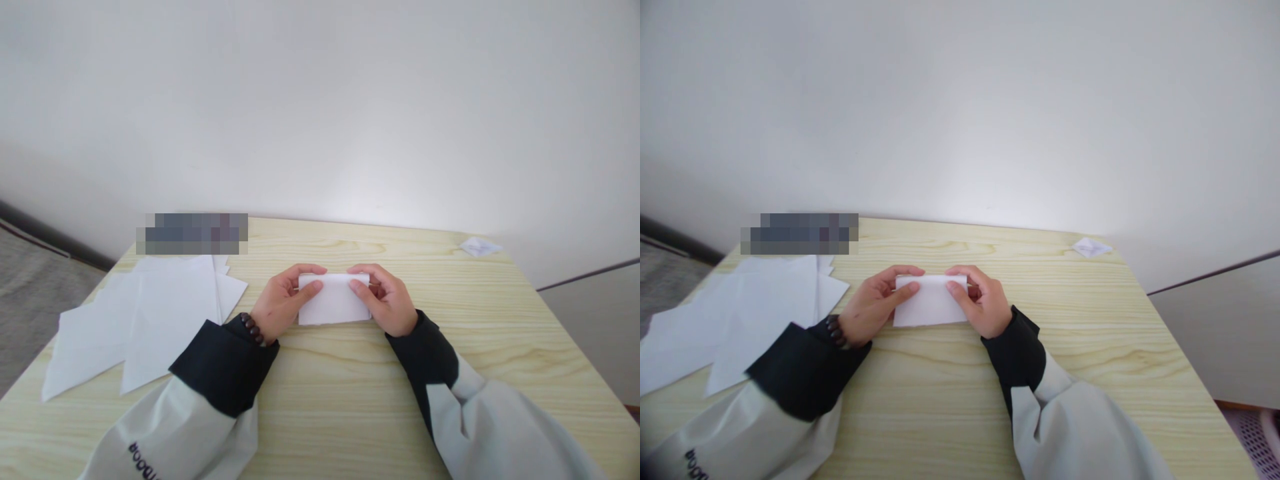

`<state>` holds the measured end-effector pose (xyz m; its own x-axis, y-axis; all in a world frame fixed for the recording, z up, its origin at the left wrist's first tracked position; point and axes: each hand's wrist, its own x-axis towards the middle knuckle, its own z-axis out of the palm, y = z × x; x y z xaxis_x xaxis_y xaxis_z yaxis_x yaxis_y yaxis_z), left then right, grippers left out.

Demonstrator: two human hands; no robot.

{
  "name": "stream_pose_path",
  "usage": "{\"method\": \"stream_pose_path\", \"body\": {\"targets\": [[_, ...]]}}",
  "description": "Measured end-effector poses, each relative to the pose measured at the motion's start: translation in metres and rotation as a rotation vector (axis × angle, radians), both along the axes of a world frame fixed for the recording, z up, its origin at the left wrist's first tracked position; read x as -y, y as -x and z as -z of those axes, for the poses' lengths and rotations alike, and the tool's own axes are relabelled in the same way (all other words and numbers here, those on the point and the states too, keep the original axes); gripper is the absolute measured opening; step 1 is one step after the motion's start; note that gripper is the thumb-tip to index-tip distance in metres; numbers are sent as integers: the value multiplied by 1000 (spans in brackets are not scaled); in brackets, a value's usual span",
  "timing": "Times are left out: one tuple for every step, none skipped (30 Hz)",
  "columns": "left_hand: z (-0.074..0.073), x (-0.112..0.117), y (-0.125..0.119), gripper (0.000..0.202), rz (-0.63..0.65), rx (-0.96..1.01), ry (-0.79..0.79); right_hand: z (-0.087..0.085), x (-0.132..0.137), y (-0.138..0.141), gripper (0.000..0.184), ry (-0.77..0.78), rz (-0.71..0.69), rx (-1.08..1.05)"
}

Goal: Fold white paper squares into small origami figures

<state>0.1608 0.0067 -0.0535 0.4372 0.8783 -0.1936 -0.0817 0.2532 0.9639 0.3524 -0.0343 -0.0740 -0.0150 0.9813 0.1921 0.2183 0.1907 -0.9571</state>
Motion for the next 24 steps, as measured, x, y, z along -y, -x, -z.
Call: {"method": "stream_pose_path", "body": {"targets": [[0, 0, 0, 40, 1, 0, -2, -1, 0, 0, 21, 5, -1, -5], [-1, 0, 0, 40, 0, -2, -3, -1, 0, 0, 22, 12, -2, -10], [-1, 1, 0, 40, -3, -6, -4, -2, 0, 0, 22, 20, -3, -13], [-1, 1, 0, 40, -6, -13, -2, -3, 1, 0, 22, 29, -4, -11], [-2, 1, 0, 40, -8, -21, 0, -4, 1, 1, 22, 36, -5, -5], [-2, 1, 0, 40, -10, -32, 2, -5, 1, 1, 23, 39, -4, 0], [-2, 1, -1, 41, -11, -43, 3, -5, 1, 1, 24, 42, -2, 3], [-3, 1, -1, 42, -10, -52, 2, -5, 1, 1, 24, 43, -1, 3], [-3, 1, -1, 42, -10, -60, -1, -5, 1, 1, 25, 45, 1, -2], [-3, 1, -1, 42, -11, -66, -6, -5, 1, 1, 25, 47, 1, -10], [-2, 1, -1, 42, -12, -70, -11, -5, 1, 1, 25, 52, -1, -19], [-2, 0, -1, 42, -15, -71, -15, -4, 1, 1, 26, 55, -3, -23], [-2, 0, -1, 42, -17, -69, -17, -4, 0, 1, 26, 57, -3, -24], [-2, 0, -1, 42, -19, -67, -19, -3, 0, 1, 26, 58, -2, -21], [-2, 0, -1, 42, -21, -64, -22, -3, 0, 1, 26, 60, -2, -16], [-1, 0, -1, 41, -21, -59, -26, -3, 0, 0, 26, 62, -3, -10], [-1, 0, 0, 41, -21, -56, -31, -3, 0, 0, 26, 63, -3, -6], [0, 0, 0, 41, -21, -51, -38, -2, 0, 0, 25, 64, -5, -5], [1, 0, 0, 41, -18, -46, -45, -2, 0, 0, 25, 64, -7, -4], [1, -1, 0, 41, -16, -39, -51, -2, 0, 0, 25, 59, -6, -5], [2, -1, 1, 41, -11, -34, -54, -2, 0, 0, 25, 55, -3, -6], [3, -1, 1, 41, -7, -30, -56, -1, 0, 0, 26, 52, -1, -4], [3, -1, 1, 42, -2, -28, -55, -1, 0, 0, 26, 49, 2, 0], [3, -2, 1, 42, 1, -28, -54, -1, 0, 0, 26, 48, 4, 6]]}}
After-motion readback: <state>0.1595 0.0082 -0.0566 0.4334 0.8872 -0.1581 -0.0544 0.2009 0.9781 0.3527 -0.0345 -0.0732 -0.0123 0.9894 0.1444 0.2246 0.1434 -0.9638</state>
